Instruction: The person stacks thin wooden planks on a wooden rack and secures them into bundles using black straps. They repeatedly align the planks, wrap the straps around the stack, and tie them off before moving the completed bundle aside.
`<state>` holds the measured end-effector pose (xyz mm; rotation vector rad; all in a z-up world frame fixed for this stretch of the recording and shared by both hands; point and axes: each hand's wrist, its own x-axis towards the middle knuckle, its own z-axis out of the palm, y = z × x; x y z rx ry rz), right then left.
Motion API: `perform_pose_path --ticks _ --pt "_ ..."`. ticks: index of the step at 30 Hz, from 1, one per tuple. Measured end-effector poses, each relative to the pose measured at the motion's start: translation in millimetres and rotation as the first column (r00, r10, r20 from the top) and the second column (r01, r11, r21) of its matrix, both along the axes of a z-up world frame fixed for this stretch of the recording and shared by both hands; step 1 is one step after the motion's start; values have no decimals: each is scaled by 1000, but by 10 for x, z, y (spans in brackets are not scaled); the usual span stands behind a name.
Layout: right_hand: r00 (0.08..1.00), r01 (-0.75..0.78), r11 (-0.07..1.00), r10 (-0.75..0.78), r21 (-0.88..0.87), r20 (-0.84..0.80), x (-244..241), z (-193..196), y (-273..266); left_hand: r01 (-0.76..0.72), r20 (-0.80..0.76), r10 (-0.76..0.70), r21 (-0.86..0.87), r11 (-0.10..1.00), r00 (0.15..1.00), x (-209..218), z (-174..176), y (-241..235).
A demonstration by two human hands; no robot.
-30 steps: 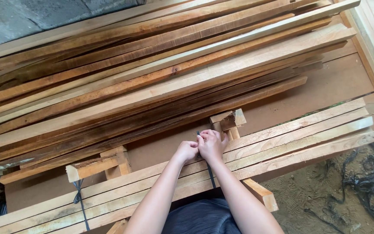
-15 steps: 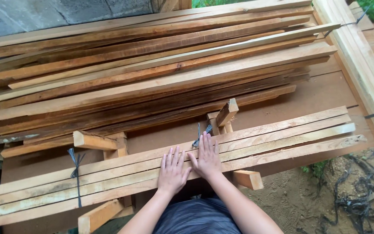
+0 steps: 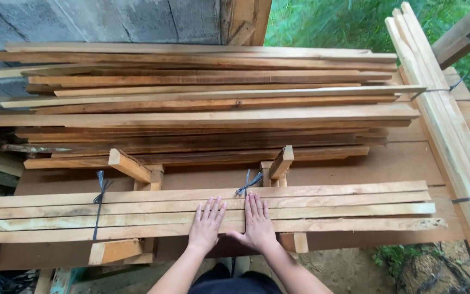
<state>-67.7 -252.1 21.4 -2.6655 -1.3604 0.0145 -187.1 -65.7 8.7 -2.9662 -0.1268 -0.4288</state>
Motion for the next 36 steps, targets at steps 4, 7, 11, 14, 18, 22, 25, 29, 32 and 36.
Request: perform_pose_path --ticks 4,7,11,14,18,22,25,29,32,36 --pt "945 -13 1000 15 -9 328 53 -171 -38 -70 42 68 35 997 997 7 -25 -103" --pt "946 -32 999 25 18 322 56 -229 -33 -114 79 111 35 993 991 9 -21 -181" --pt "951 -16 1000 9 21 309 66 -263 -23 -201 -7 201 -6 980 980 -73 -140 -285" --pt "965 -15 1000 19 -18 261 26 -144 -101 -258 -207 206 -273 927 956 -155 218 -394" --pt "952 -2 999 18 -54 305 61 -71 -69 -286 -244 153 -754 592 958 -346 557 -314" --pt "993 92 988 -81 123 -90 -76 140 234 -225 -118 288 -900 372 950 -697 779 -129" --pt "1000 -1 989 0 149 6 -242 373 656 -194 -100 393 -959 206 914 -1086 705 112" --pt "926 -90 961 178 262 -332 -427 657 1434 -525 -497 497 -846 -93 711 -1887 144 651" --pt "820 -133 939 283 316 -498 -533 1029 2047 -470 -701 463 -710 -524 542 -2664 -855 1149" --pt "758 -283 872 459 400 -464 -744 976 2939 -186 -756 616 -652 -735 220 -2264 782 1755"
